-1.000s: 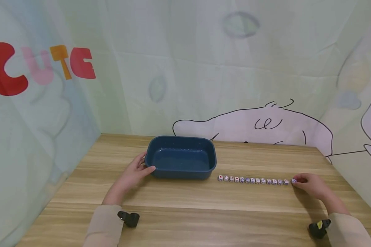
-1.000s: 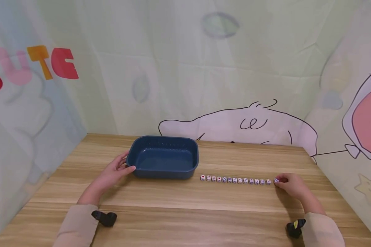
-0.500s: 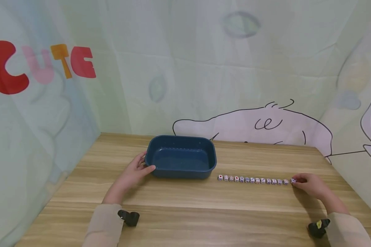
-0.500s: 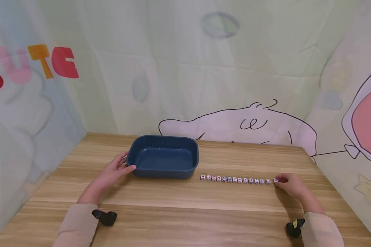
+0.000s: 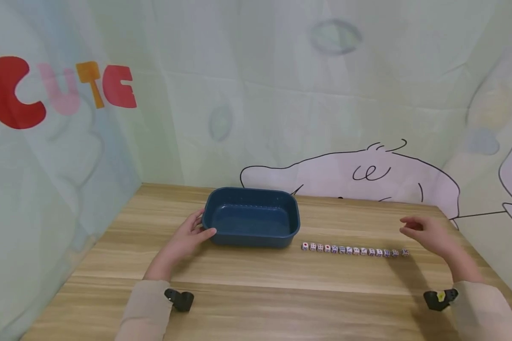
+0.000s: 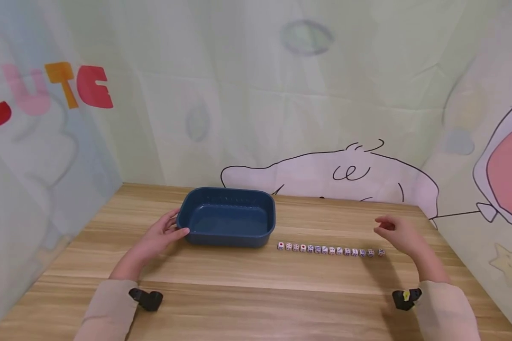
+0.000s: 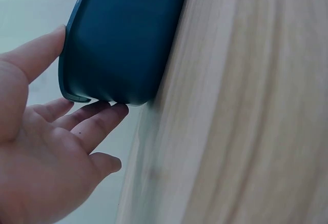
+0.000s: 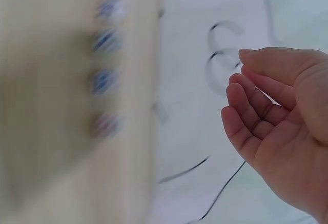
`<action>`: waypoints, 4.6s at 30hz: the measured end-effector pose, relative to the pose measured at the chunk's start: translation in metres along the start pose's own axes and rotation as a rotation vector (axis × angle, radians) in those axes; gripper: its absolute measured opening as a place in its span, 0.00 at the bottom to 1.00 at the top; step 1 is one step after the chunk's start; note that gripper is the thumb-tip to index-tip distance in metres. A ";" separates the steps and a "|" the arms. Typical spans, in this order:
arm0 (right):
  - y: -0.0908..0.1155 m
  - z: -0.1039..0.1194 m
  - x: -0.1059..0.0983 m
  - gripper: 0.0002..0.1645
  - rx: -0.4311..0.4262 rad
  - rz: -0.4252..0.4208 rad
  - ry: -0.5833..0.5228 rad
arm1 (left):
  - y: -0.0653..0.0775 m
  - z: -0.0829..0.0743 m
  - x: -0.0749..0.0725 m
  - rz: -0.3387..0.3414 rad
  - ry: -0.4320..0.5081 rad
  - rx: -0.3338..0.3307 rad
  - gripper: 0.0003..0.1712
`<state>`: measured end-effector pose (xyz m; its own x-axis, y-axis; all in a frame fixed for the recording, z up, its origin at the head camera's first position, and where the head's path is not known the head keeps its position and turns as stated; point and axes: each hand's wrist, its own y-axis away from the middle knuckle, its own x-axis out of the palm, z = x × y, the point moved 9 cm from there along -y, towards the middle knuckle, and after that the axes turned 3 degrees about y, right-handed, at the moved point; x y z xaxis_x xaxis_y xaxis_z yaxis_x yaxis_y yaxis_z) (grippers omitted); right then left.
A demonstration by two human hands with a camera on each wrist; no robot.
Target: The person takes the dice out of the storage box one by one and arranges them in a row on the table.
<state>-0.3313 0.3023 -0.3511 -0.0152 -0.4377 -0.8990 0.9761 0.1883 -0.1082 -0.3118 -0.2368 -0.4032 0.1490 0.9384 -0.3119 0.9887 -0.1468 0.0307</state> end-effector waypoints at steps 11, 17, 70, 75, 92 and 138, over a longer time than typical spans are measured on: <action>-0.037 0.110 -0.023 0.19 -0.159 -0.046 0.000 | -0.002 -0.001 -0.002 -0.010 -0.008 0.000 0.44; -0.050 0.162 -0.013 0.17 -0.265 -0.041 -0.042 | 0.000 -0.001 -0.001 -0.009 -0.011 -0.006 0.43; -0.096 0.280 0.191 0.17 -0.386 0.542 -0.036 | 0.002 0.001 0.000 -0.020 -0.009 -0.019 0.44; -0.100 0.281 0.202 0.23 -0.351 0.566 -0.036 | 0.002 0.001 0.001 -0.026 -0.007 -0.018 0.44; -0.103 0.270 0.201 0.09 -0.280 0.606 0.125 | 0.001 -0.001 0.000 -0.028 -0.001 -0.012 0.43; -0.120 0.270 0.183 0.11 -0.249 0.246 -0.281 | 0.001 0.000 0.000 -0.019 -0.001 -0.010 0.44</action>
<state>-0.3929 -0.0375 -0.3884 0.3042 -0.5687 -0.7642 0.8607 0.5078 -0.0353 -0.3104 -0.2372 -0.4028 0.1303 0.9408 -0.3130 0.9914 -0.1261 0.0340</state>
